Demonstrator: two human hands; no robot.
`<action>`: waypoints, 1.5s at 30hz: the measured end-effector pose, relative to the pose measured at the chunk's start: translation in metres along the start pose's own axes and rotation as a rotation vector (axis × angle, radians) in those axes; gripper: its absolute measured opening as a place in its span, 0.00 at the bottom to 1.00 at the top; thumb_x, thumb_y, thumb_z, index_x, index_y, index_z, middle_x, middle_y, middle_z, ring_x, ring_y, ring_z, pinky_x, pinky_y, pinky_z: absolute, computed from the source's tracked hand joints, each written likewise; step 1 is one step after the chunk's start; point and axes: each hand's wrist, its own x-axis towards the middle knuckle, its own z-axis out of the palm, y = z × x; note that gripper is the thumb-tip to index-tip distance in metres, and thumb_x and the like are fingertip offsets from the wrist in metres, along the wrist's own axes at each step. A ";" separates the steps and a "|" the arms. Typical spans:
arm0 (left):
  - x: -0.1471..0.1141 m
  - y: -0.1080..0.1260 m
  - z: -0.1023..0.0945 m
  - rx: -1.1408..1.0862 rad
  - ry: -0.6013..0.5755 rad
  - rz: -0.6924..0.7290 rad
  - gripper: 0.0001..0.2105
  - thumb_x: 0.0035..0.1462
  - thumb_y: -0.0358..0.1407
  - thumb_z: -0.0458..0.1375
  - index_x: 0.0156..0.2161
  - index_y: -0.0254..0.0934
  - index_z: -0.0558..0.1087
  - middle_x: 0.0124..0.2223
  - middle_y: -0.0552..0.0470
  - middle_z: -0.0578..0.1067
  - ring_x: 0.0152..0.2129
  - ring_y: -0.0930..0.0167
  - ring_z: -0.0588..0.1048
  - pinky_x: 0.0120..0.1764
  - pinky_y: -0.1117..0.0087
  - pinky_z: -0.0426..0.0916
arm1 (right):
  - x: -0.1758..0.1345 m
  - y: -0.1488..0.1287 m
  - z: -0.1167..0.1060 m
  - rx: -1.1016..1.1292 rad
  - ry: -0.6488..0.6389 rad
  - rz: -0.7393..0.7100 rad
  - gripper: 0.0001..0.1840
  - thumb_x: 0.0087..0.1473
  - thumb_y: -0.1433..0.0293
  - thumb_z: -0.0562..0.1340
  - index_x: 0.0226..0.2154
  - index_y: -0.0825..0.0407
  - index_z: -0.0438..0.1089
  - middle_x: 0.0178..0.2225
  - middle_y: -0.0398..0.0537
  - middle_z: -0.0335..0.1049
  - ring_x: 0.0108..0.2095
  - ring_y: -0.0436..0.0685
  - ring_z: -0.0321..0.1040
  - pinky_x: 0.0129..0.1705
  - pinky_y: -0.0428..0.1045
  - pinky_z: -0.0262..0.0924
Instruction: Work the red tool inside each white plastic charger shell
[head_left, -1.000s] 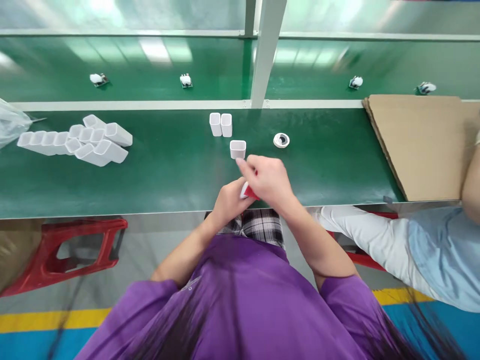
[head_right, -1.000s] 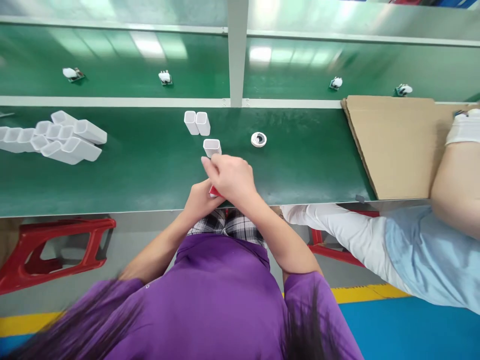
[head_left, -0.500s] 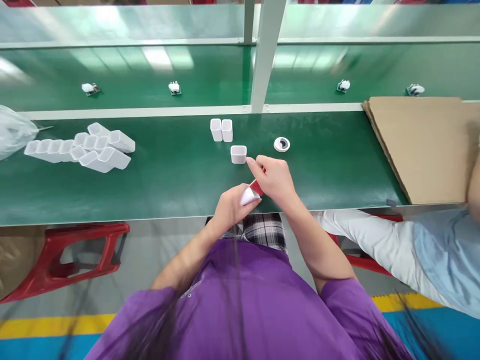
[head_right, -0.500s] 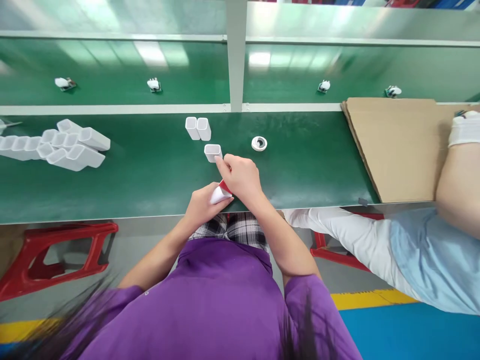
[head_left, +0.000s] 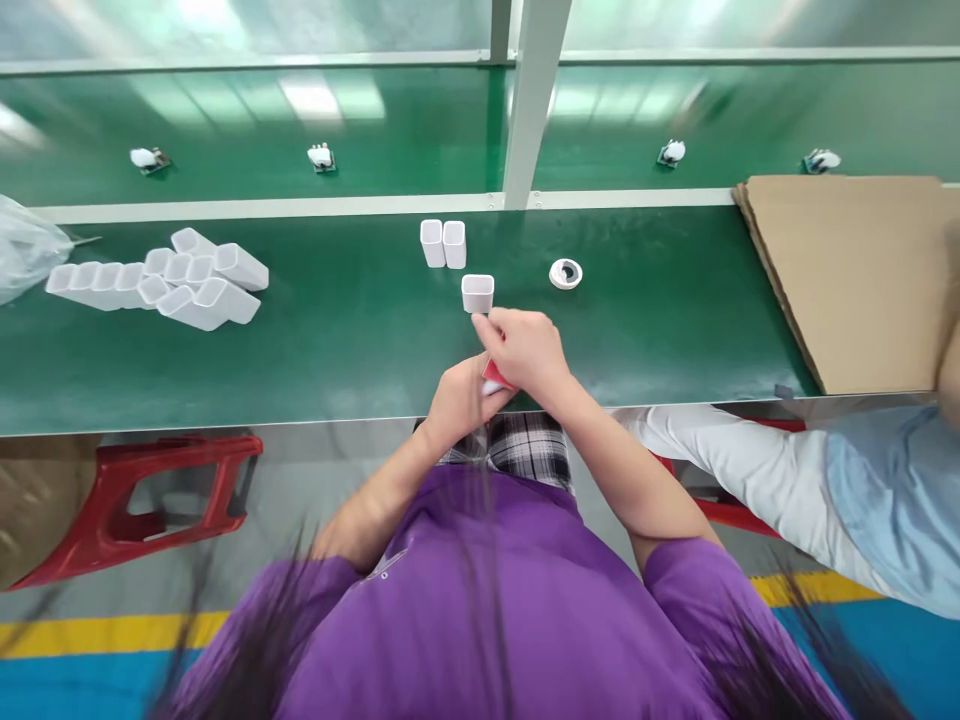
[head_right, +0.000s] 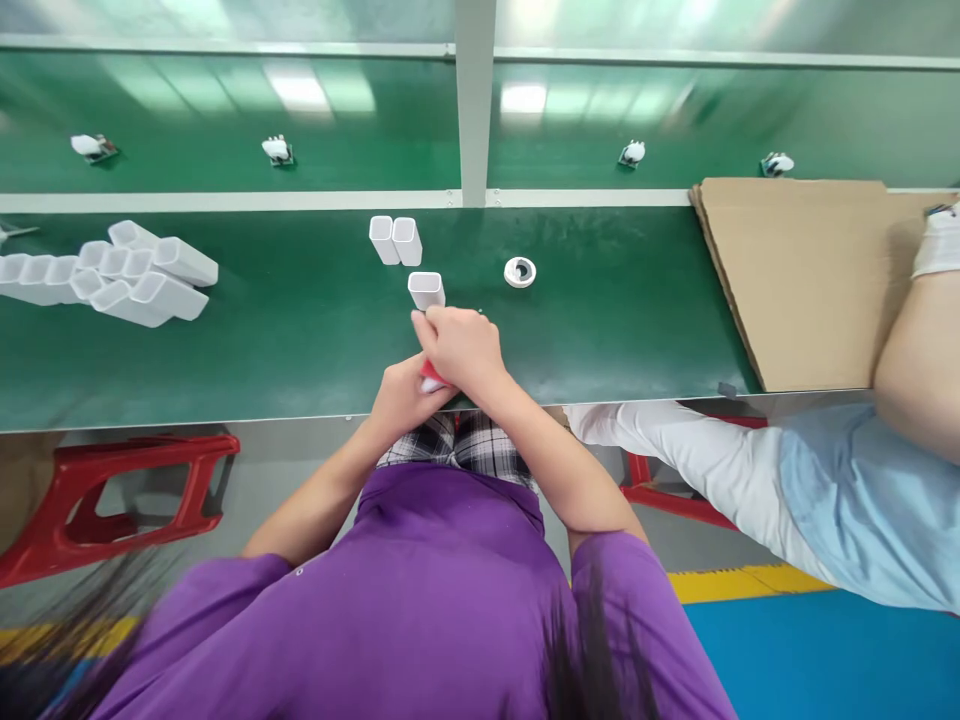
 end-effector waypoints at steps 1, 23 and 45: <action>0.000 0.000 0.000 0.001 0.002 -0.002 0.09 0.51 0.37 0.64 0.32 0.35 0.69 0.28 0.53 0.73 0.25 0.72 0.71 0.30 0.74 0.63 | 0.000 0.001 0.001 0.012 0.021 0.021 0.23 0.64 0.61 0.53 0.20 0.54 0.58 0.22 0.45 0.61 0.24 0.49 0.51 0.27 0.48 0.37; -0.001 0.001 -0.009 -0.115 -0.058 -0.059 0.12 0.51 0.40 0.65 0.37 0.36 0.71 0.30 0.54 0.74 0.25 0.74 0.71 0.30 0.75 0.65 | -0.012 0.015 0.008 0.291 0.202 -0.085 0.26 0.64 0.58 0.50 0.19 0.53 0.46 0.18 0.40 0.49 0.21 0.47 0.46 0.28 0.46 0.43; -0.001 -0.005 -0.002 -0.064 -0.020 -0.071 0.07 0.47 0.32 0.62 0.28 0.34 0.67 0.26 0.53 0.72 0.23 0.72 0.70 0.28 0.74 0.66 | -0.001 -0.016 0.014 -0.054 0.009 -0.015 0.23 0.65 0.61 0.49 0.25 0.54 0.66 0.26 0.46 0.66 0.25 0.50 0.55 0.27 0.47 0.36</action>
